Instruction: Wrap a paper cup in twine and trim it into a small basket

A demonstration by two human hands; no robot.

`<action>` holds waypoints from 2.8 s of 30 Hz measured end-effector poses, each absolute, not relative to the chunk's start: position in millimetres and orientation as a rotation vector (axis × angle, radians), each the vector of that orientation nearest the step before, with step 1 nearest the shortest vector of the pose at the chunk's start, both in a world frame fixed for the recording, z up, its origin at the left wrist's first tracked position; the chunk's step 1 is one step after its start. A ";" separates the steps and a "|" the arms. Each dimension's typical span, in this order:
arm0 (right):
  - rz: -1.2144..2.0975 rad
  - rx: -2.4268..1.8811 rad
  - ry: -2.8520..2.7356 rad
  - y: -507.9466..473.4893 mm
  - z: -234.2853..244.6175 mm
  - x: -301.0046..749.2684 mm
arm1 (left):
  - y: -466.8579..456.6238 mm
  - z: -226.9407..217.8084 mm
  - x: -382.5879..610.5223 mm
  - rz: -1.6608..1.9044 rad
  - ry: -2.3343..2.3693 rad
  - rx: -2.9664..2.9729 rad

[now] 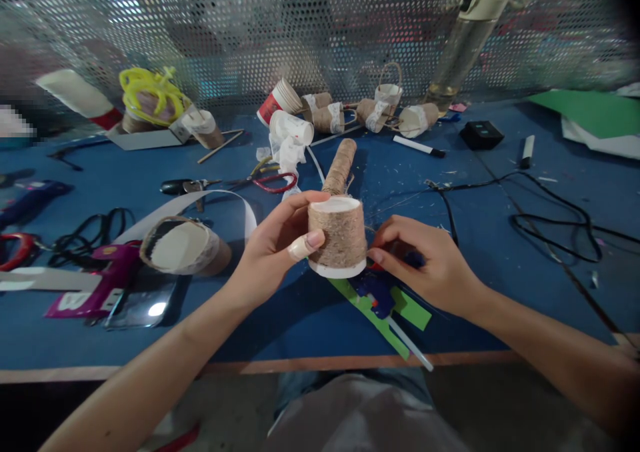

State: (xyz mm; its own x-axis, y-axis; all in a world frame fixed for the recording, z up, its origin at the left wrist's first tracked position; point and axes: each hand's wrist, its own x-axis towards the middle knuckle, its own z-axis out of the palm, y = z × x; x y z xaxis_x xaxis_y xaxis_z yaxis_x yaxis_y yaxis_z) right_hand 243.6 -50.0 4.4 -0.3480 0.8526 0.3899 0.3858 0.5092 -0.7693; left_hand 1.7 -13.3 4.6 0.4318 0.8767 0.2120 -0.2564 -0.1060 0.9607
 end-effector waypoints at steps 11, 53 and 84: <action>0.525 -0.920 -2.021 -51.8 0.7 238.4 | -15.9 4.4 5.1 0.968 0.658 1.402; 0.624 -0.769 -2.200 -42.4 25.8 294.5 | -0.9 8.0 -3.9 1.276 0.769 1.258; 0.442 -1.049 -2.148 -57.7 12.9 272.9 | -6.1 4.5 -0.7 1.250 0.674 1.349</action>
State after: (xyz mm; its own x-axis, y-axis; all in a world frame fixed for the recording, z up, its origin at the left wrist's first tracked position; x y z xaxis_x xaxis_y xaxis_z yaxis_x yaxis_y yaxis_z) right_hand 272.9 -57.7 12.9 -0.4306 0.7888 0.4386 0.5514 0.6146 -0.5641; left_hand -0.7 -6.1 4.5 0.2753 0.9176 0.2868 -0.2640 -0.2147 0.9403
